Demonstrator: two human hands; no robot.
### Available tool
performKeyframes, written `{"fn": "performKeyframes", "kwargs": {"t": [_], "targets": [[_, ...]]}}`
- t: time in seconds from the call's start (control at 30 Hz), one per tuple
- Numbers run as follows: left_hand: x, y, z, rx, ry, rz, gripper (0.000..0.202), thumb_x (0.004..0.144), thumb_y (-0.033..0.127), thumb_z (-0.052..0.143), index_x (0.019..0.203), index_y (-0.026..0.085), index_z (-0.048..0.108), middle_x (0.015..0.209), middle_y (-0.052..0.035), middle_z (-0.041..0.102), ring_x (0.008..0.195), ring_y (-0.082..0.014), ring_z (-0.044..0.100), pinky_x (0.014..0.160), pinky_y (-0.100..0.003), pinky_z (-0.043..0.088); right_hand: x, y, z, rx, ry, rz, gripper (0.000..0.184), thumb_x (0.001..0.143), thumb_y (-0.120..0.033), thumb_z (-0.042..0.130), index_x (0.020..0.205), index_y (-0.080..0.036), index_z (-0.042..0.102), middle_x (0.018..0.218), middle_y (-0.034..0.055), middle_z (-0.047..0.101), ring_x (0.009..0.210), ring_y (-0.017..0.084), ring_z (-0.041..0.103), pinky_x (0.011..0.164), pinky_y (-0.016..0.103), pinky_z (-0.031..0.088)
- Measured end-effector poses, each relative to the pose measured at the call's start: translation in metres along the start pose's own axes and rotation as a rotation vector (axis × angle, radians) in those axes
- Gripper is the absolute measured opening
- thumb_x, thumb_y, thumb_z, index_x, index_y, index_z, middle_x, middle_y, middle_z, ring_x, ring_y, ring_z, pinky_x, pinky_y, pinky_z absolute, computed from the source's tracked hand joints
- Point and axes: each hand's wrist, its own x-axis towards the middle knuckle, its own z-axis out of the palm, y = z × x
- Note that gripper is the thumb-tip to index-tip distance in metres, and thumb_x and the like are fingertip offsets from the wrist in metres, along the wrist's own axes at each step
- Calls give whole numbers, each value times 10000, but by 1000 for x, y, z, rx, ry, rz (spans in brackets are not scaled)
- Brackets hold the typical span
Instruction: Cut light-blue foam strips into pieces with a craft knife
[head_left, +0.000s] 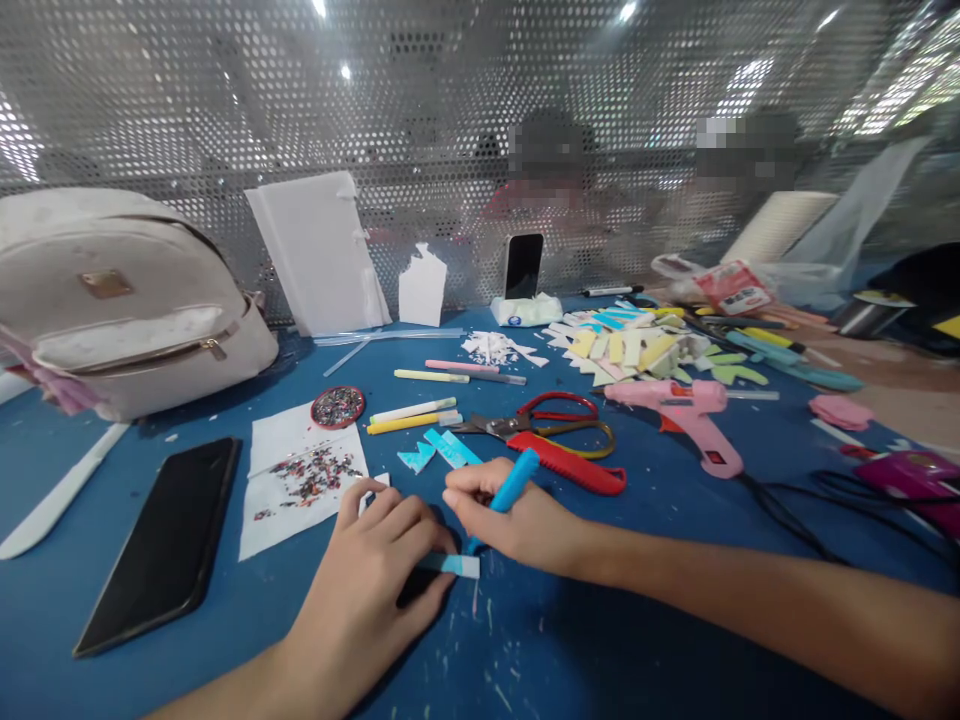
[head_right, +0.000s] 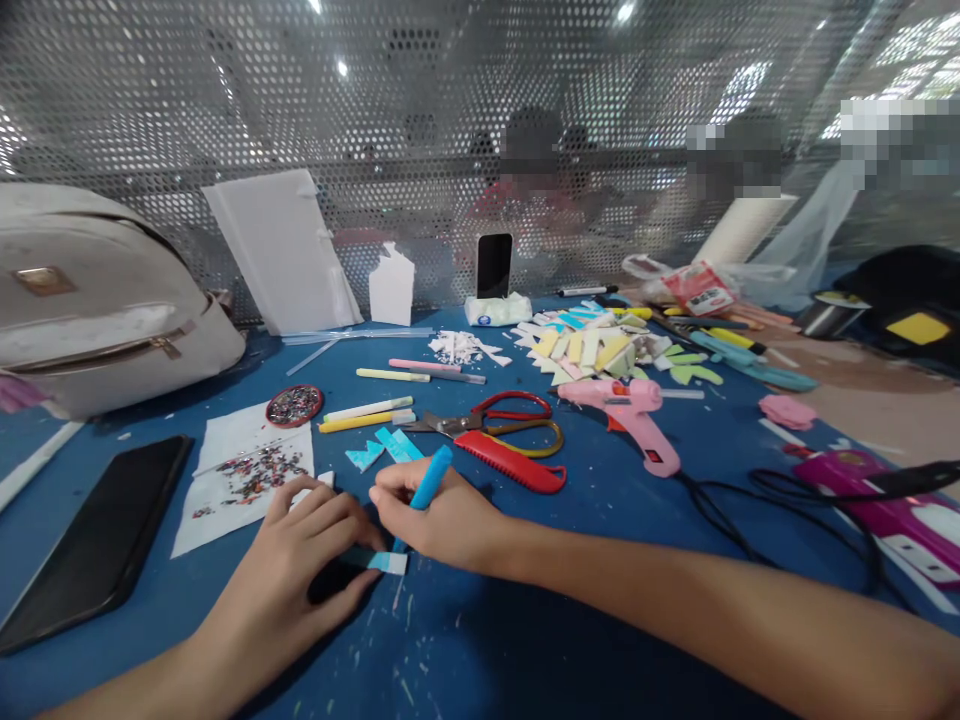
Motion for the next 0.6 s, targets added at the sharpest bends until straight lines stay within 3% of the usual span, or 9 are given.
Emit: {"fn": "performKeyframes", "kwargs": {"t": [0.17,0.4,0.6], "targets": [[-1,-3,3,-40,11,4,92,936,168,548,887,239,579,828,38,586,790,-173,512,930,-392,284,-2,-1,5,-120,-45,-12,351,893,-219,491,575,-184,347,543,-67,317,524,84,308,486,224,250],[-2,-7,4,-100,-3,-4,93,930,168,607,884,240,570,841,48,572,785,-160,495,928,-358,278,-2,-2,3,-102,-78,-33,310,909,-217,471,610,-181,394,555,-67,356,522,80,334,492,213,268],[-1,-8,5,-126,-1,-22,90,939,169,587,891,245,580,842,41,569,783,-166,477,935,-367,256,-1,-2,5,-134,-69,-93,320,897,-202,464,604,-189,335,541,-71,312,513,80,307,491,223,244]]}}
